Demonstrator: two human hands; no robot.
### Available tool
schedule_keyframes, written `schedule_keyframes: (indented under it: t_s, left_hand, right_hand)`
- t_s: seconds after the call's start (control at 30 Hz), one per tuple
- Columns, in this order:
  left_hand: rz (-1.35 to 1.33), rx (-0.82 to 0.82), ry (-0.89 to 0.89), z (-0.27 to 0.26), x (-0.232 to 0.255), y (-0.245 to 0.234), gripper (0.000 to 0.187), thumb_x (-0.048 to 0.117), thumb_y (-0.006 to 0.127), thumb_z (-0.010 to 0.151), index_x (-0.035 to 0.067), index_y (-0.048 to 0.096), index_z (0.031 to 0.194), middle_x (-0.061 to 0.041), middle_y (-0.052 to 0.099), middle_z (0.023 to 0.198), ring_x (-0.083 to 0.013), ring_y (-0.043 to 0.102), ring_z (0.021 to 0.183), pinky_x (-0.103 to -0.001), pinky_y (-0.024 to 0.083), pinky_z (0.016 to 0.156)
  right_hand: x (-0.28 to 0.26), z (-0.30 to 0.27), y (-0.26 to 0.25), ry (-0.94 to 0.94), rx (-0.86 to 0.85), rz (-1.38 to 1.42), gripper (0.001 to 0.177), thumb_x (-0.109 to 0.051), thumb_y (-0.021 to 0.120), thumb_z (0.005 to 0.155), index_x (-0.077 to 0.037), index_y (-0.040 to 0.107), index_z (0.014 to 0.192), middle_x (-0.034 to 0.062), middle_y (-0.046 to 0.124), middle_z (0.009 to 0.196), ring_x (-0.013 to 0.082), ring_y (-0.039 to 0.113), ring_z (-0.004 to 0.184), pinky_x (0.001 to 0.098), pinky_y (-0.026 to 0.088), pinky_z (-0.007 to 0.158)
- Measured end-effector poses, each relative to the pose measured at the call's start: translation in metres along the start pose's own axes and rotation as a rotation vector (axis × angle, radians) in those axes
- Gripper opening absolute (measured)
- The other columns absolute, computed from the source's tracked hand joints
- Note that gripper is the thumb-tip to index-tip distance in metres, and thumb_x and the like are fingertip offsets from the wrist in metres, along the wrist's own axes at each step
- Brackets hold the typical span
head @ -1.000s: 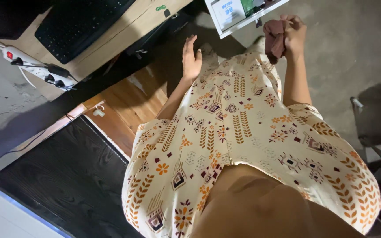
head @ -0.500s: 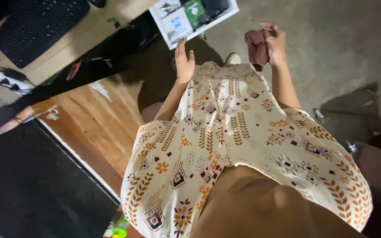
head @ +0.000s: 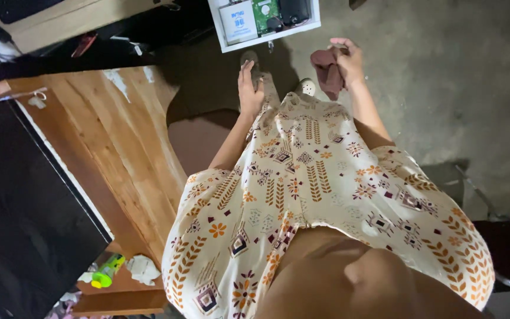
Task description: Repairing or assembling electronic components and cables on a desk.
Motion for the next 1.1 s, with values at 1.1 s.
schedule_keyframes:
  t_s: [1.1]
  left_hand:
    - [-0.23,-0.518,0.395,0.329,0.045,-0.127,0.052,0.003,0.058,0.101,0.006,0.046,0.151,-0.02,0.047,0.157,-0.0383,0.042,0.15,-0.046,0.032,0.127]
  right_hand:
    - [-0.143,0.169,0.244,-0.327,0.611,-0.356,0.027,0.001,0.066,0.105,-0.002,0.065,0.132,0.0139,0.076,0.115,0.0171,0.075,0.087,0.0308,0.061,0.07]
Point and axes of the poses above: each hand's wrist, its own z-axis towards the middle knuckle, its own y-axis out of the palm, x = y × z, the point moved 6 cm from there along z, towards the middle knuckle
